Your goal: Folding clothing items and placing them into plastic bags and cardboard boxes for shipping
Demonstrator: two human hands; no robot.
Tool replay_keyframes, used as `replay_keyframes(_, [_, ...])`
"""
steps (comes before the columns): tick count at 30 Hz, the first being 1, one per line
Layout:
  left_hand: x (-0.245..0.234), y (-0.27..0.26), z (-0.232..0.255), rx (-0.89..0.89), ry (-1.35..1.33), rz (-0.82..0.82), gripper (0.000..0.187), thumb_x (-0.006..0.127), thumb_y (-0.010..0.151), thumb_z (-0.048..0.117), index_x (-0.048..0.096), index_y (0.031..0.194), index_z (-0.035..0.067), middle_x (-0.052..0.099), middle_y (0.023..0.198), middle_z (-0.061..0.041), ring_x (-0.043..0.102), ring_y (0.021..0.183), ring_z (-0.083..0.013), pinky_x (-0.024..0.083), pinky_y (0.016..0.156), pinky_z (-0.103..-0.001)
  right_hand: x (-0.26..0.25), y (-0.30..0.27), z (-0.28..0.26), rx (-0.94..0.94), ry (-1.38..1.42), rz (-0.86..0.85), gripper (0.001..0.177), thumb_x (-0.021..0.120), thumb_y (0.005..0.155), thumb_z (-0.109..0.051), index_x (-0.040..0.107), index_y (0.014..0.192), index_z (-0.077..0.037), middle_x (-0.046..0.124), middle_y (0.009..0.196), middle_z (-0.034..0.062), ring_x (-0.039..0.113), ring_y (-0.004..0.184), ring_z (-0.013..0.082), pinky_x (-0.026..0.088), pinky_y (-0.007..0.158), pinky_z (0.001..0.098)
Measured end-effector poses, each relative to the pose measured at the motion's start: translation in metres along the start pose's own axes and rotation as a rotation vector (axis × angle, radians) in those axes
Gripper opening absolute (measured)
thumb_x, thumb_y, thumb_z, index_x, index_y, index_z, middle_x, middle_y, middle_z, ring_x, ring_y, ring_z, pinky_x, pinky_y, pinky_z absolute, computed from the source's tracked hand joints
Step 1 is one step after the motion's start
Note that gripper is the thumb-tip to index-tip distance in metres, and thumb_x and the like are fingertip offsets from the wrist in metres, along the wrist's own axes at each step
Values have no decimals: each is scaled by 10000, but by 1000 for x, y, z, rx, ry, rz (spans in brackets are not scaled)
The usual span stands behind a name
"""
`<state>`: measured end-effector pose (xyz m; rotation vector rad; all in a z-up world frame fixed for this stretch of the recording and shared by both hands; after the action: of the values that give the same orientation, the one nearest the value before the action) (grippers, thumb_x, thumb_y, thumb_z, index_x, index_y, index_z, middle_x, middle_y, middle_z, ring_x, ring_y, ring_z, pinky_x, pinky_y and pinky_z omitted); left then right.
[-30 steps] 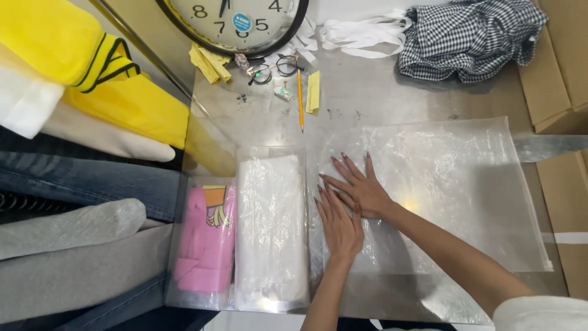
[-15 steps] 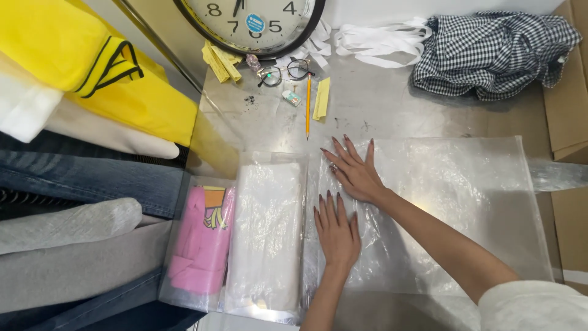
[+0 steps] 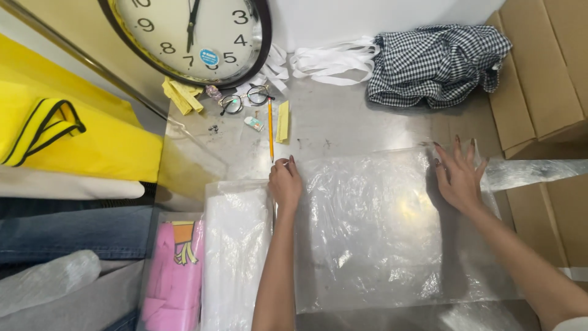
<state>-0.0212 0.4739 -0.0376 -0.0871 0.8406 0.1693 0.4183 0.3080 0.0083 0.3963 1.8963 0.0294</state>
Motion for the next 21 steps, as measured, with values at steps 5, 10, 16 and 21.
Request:
replay_keyframes(5, [-3,15,13,-191,27,-336,404,476,1064,435,724,1224,158,809,1121,-141,743,1114,-410,528,932,-536,1,-1,10,34,-41,-90,543,385,1139,-407,381,1680,-450,224,1828,144,92,1678,465,-10,1185,846])
replay_keyframes(10, [2,21,-2,-237,-286,-275,256,698,937,288,838,1055,108,813,909,-122,791,889,-331,627,757,-432,7,-8,17,36,-68,-30,496,385,1190,-430,414,1684,-457,337,1798,167,175,1689,413,15,1212,777])
replay_keyframes(16, [2,20,-4,-158,-240,-108,186,671,1016,174,777,1020,20,792,903,-199,775,940,-417,595,815,-519,7,-14,20,58,-96,-23,475,371,1200,-483,456,1666,-445,398,1784,154,240,1690,385,46,1236,736])
replay_keyframes(21, [-16,-7,32,8,30,20,160,476,1171,300,522,1239,162,734,1139,-102,775,1045,-412,610,898,-577,7,-11,26,73,15,-6,498,452,1177,-480,493,1661,-370,388,1775,187,221,1684,420,-20,1225,768])
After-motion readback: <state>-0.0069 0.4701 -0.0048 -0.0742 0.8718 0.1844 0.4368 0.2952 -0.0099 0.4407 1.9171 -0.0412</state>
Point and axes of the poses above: each hand's wrist, its own y-axis towards the middle knuckle, its own x-axis out of the palm, z = x × y, the point moved 6 cm from there along y, towards the middle knuckle
